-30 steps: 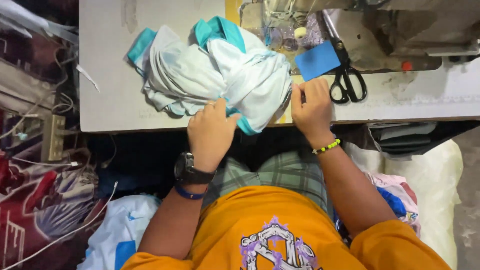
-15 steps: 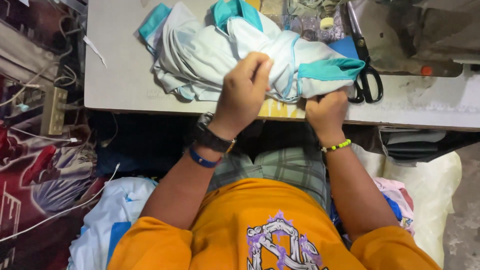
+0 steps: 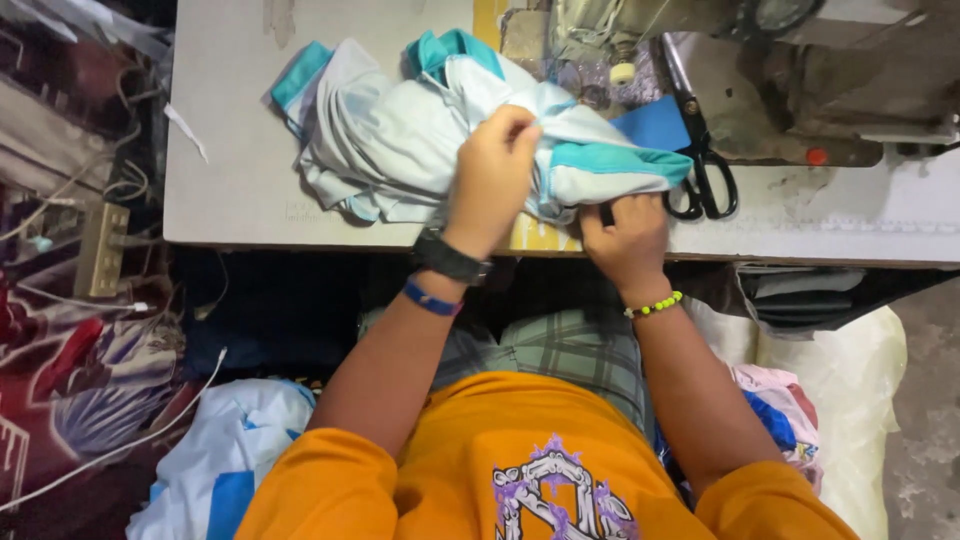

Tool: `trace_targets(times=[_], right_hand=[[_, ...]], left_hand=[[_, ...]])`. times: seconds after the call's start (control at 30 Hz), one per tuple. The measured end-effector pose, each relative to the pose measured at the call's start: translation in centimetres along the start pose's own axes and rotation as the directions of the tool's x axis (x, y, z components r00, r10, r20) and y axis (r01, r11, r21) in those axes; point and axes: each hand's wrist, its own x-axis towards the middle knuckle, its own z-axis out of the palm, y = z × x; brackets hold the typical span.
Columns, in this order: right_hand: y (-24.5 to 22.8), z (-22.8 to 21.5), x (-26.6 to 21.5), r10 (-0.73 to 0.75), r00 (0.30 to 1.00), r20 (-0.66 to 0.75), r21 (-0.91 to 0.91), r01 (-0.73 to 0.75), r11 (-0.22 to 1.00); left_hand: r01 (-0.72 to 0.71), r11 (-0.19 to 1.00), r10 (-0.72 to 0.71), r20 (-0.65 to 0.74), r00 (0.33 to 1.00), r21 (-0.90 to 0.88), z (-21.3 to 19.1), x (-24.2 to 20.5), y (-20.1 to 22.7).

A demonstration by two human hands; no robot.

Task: The person is inspecting a light blue and white shirt at a sewing station, identifying and pulling off loose threads from various parts of the garment.

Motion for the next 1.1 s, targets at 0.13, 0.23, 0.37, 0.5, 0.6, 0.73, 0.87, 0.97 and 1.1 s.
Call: trace_targets(times=[0.13, 0.23, 0.37, 0.5, 0.6, 0.73, 0.87, 0.97, 1.1], right_hand=[[-1.3, -1.2, 2.7, 0.043, 0.998, -0.038, 0.134, -0.038, 0.99], [-2.0, -2.0, 4.2, 0.073, 0.997, -0.03, 0.252, -0.063, 0.966], [-1.8, -1.4, 3.2, 0.066, 0.998, 0.002, 0.263, -0.064, 0.963], [-1.6, -1.3, 2.9, 0.101, 0.993, 0.056, 0.311, -0.114, 0.944], [-0.8, -1.5, 3.0, 0.182, 0.977, 0.109, 0.404, -0.21, 0.89], [-0.5, -1.3, 2.7, 0.235, 0.964, 0.122, 0.415, -0.264, 0.87], [-0.8, -1.5, 2.9, 0.239, 0.966, 0.103, 0.415, -0.26, 0.872], [-1.3, -2.0, 3.2, 0.227, 0.966, 0.125, 0.412, -0.259, 0.874], [-1.7, -2.4, 3.6, 0.168, 0.978, 0.125, 0.446, -0.206, 0.871]], left_hand=[[0.333, 0.505, -0.331, 0.178, 0.927, -0.797, 0.1, 0.3, -2.3], [0.164, 0.653, -0.194, 0.046, 0.98, -0.739, -3.9, -0.4, 1.7], [-0.003, 0.97, -0.005, 0.034, 0.999, 0.242, -5.4, -1.0, -0.4], [-0.27, 0.789, 0.362, -0.062, 0.93, 0.551, -4.8, -0.2, -3.1], [-0.231, 0.964, 0.249, -0.14, 0.958, 0.132, -4.6, -0.4, -0.5], [-0.163, 0.986, 0.161, -0.037, 0.986, -0.033, -4.4, -1.2, 0.0], [-0.285, 0.928, 0.306, -0.057, 0.95, 0.24, -4.9, -1.7, -0.8], [-0.31, 0.792, 0.41, -0.081, 0.909, 0.527, -5.8, -1.6, -2.0], [-0.202, 0.903, 0.3, -0.221, 0.928, 0.379, -7.5, -1.0, -3.5]])
